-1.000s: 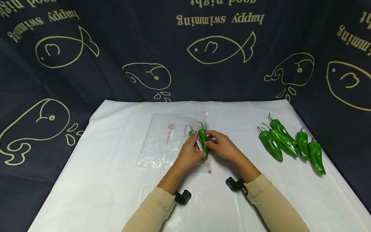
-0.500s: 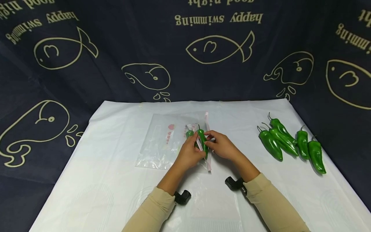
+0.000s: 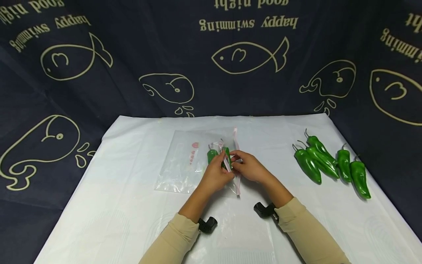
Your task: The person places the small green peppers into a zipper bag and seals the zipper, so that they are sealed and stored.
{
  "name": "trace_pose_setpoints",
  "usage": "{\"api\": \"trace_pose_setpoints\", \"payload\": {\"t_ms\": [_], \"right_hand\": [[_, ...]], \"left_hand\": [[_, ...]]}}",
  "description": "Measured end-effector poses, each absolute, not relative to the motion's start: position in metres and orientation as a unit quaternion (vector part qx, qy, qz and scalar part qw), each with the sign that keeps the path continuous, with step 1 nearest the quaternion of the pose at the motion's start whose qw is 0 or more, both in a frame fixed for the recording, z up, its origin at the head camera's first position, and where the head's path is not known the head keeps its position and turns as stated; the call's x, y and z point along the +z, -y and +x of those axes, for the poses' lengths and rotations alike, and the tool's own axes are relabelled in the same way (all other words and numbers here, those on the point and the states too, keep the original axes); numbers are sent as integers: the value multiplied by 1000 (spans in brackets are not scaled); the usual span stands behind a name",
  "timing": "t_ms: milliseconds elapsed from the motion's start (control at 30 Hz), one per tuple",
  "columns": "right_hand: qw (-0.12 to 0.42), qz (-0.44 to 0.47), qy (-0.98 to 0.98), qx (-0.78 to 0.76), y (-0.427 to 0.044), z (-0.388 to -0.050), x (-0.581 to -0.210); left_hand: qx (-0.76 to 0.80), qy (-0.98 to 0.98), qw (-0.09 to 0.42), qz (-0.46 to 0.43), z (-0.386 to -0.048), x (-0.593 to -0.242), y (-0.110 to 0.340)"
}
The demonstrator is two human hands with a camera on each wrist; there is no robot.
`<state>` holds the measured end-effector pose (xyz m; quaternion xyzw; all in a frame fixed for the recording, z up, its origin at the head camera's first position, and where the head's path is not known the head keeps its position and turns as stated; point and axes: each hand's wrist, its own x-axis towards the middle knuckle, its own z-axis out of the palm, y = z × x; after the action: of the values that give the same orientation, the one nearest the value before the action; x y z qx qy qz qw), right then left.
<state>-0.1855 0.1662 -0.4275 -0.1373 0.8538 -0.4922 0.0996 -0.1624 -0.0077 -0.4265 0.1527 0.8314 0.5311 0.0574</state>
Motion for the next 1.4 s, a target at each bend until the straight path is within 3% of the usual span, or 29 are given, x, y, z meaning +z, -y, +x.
{"api": "trace_pose_setpoints", "payload": {"t_ms": [333,800,1400], "right_hand": [[113,-132,-831,-529,-166,-186,-429],[134,-112,-808,-562,-174,-184,-429],[63,-141,-866,-476,-208,-178,-408]], "left_hand": [[526,-835,47,156,-162,-426,6],[542,-824,70,146,-165,-431,6],[547,-818,89,151,-169,-437,8]]}}
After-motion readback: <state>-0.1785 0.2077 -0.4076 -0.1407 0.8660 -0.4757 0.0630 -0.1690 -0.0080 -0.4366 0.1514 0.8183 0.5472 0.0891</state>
